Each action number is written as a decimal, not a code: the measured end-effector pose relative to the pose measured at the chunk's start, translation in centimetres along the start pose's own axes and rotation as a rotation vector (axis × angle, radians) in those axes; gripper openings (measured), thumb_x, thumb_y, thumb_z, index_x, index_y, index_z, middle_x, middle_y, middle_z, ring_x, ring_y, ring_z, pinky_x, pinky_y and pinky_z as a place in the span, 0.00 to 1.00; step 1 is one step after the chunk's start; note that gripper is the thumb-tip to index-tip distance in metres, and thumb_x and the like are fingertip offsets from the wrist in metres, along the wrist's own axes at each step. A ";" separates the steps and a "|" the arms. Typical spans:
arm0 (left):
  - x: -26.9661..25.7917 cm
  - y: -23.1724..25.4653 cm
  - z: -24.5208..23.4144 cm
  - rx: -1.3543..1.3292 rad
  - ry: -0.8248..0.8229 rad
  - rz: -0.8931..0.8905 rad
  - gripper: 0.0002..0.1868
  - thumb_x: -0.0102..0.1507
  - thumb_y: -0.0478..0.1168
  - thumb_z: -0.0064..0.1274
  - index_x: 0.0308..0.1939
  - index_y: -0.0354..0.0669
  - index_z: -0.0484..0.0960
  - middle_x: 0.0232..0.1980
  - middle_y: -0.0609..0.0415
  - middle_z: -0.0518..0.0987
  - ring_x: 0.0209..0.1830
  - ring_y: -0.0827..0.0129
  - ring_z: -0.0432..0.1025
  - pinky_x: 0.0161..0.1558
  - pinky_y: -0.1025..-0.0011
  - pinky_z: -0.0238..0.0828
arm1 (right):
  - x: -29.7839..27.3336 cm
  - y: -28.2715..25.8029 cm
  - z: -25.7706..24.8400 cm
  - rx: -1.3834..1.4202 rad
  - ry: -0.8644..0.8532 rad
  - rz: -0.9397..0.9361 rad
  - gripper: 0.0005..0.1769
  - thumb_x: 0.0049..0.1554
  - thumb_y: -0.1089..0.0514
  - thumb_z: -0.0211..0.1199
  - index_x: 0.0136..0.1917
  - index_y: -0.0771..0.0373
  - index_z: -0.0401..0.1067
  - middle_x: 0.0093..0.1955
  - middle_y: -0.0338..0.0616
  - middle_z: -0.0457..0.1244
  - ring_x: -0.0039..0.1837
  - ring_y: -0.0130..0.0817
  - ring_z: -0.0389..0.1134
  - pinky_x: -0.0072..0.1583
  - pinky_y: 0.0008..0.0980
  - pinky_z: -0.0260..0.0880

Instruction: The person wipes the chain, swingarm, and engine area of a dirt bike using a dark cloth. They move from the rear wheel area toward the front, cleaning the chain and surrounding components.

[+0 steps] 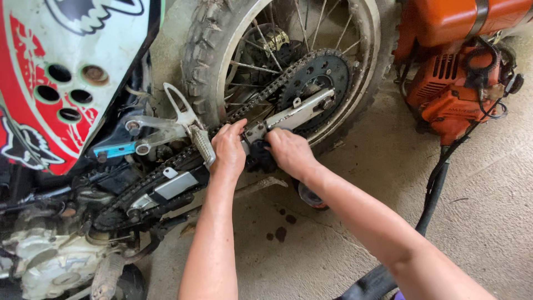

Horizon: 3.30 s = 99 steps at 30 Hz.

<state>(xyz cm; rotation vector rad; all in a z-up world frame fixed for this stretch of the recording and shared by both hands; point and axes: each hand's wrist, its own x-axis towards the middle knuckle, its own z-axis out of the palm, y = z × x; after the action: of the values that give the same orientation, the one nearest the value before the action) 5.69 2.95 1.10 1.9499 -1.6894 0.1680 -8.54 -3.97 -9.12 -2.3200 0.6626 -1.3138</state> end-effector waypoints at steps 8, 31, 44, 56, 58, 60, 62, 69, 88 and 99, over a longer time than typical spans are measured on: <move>-0.9 1.2 0.8 0.087 -0.044 -0.162 0.23 0.65 0.22 0.43 0.61 0.41 0.80 0.53 0.46 0.82 0.49 0.54 0.78 0.49 0.61 0.79 | 2.6 -1.8 0.0 -0.132 0.132 -0.094 0.14 0.53 0.62 0.62 0.54 0.58 0.70 0.45 0.49 0.64 0.48 0.47 0.70 0.46 0.43 0.70; -1.3 1.5 0.1 0.017 0.035 -0.107 0.24 0.63 0.23 0.43 0.61 0.43 0.79 0.54 0.45 0.81 0.55 0.48 0.76 0.55 0.58 0.74 | 1.8 -0.8 -1.1 -0.072 -0.138 -0.033 0.11 0.62 0.52 0.60 0.49 0.60 0.64 0.43 0.50 0.67 0.46 0.50 0.71 0.44 0.48 0.69; -1.8 2.7 0.2 0.111 0.043 -0.162 0.24 0.64 0.26 0.44 0.63 0.48 0.79 0.57 0.46 0.80 0.56 0.47 0.75 0.54 0.55 0.74 | 0.7 -1.7 -0.8 -0.060 -0.012 0.001 0.11 0.61 0.52 0.61 0.47 0.61 0.65 0.40 0.47 0.66 0.44 0.48 0.71 0.43 0.46 0.69; -0.8 3.3 0.8 0.304 0.026 -0.125 0.19 0.60 0.29 0.56 0.55 0.46 0.85 0.49 0.46 0.80 0.49 0.47 0.77 0.50 0.54 0.75 | -0.5 -0.2 -2.9 0.163 0.213 -0.187 0.10 0.57 0.63 0.66 0.50 0.56 0.69 0.44 0.45 0.65 0.49 0.47 0.69 0.51 0.43 0.71; -0.8 3.1 1.0 0.321 0.023 -0.121 0.19 0.60 0.29 0.56 0.54 0.45 0.85 0.49 0.46 0.81 0.48 0.49 0.77 0.49 0.55 0.76 | -0.9 0.6 -3.8 0.185 0.459 -0.017 0.11 0.60 0.66 0.61 0.56 0.60 0.67 0.52 0.53 0.66 0.55 0.53 0.70 0.57 0.44 0.72; -0.9 3.2 1.3 0.343 0.034 -0.121 0.19 0.60 0.29 0.55 0.54 0.45 0.85 0.49 0.46 0.81 0.47 0.51 0.78 0.49 0.57 0.77 | -0.9 2.3 -4.6 0.163 0.582 0.140 0.12 0.63 0.67 0.58 0.60 0.64 0.66 0.55 0.57 0.65 0.57 0.56 0.69 0.59 0.46 0.71; -1.0 3.2 1.3 0.337 0.056 -0.108 0.18 0.59 0.29 0.56 0.53 0.45 0.86 0.47 0.46 0.81 0.47 0.50 0.78 0.48 0.56 0.76 | -0.9 4.4 -5.0 0.098 0.589 0.288 0.11 0.65 0.67 0.58 0.61 0.67 0.64 0.54 0.58 0.64 0.55 0.58 0.68 0.56 0.47 0.70; -0.8 2.6 2.4 0.394 0.012 -0.131 0.17 0.65 0.27 0.51 0.55 0.41 0.85 0.46 0.45 0.81 0.43 0.55 0.79 0.45 0.62 0.80 | -3.3 9.6 0.2 0.042 0.372 0.389 0.09 0.61 0.67 0.59 0.54 0.66 0.64 0.53 0.59 0.61 0.53 0.63 0.65 0.52 0.52 0.65; -0.9 3.5 1.7 0.401 0.070 -0.075 0.16 0.62 0.26 0.54 0.52 0.41 0.87 0.46 0.44 0.82 0.47 0.49 0.78 0.47 0.56 0.77 | -0.8 7.0 2.2 0.245 0.410 0.558 0.09 0.62 0.60 0.58 0.51 0.65 0.62 0.46 0.58 0.62 0.48 0.54 0.65 0.51 0.45 0.67; -0.7 3.0 1.9 0.354 0.041 -0.105 0.16 0.61 0.28 0.56 0.52 0.38 0.86 0.48 0.44 0.82 0.47 0.51 0.79 0.49 0.60 0.78 | 0.7 1.8 1.0 0.272 0.229 0.337 0.07 0.60 0.67 0.58 0.50 0.65 0.63 0.46 0.55 0.61 0.51 0.57 0.66 0.52 0.48 0.67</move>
<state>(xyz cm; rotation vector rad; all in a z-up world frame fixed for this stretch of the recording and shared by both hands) 2.25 2.52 0.13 2.2670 -1.6103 0.4924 -7.77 -5.75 -10.13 -1.7701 0.8453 -1.4170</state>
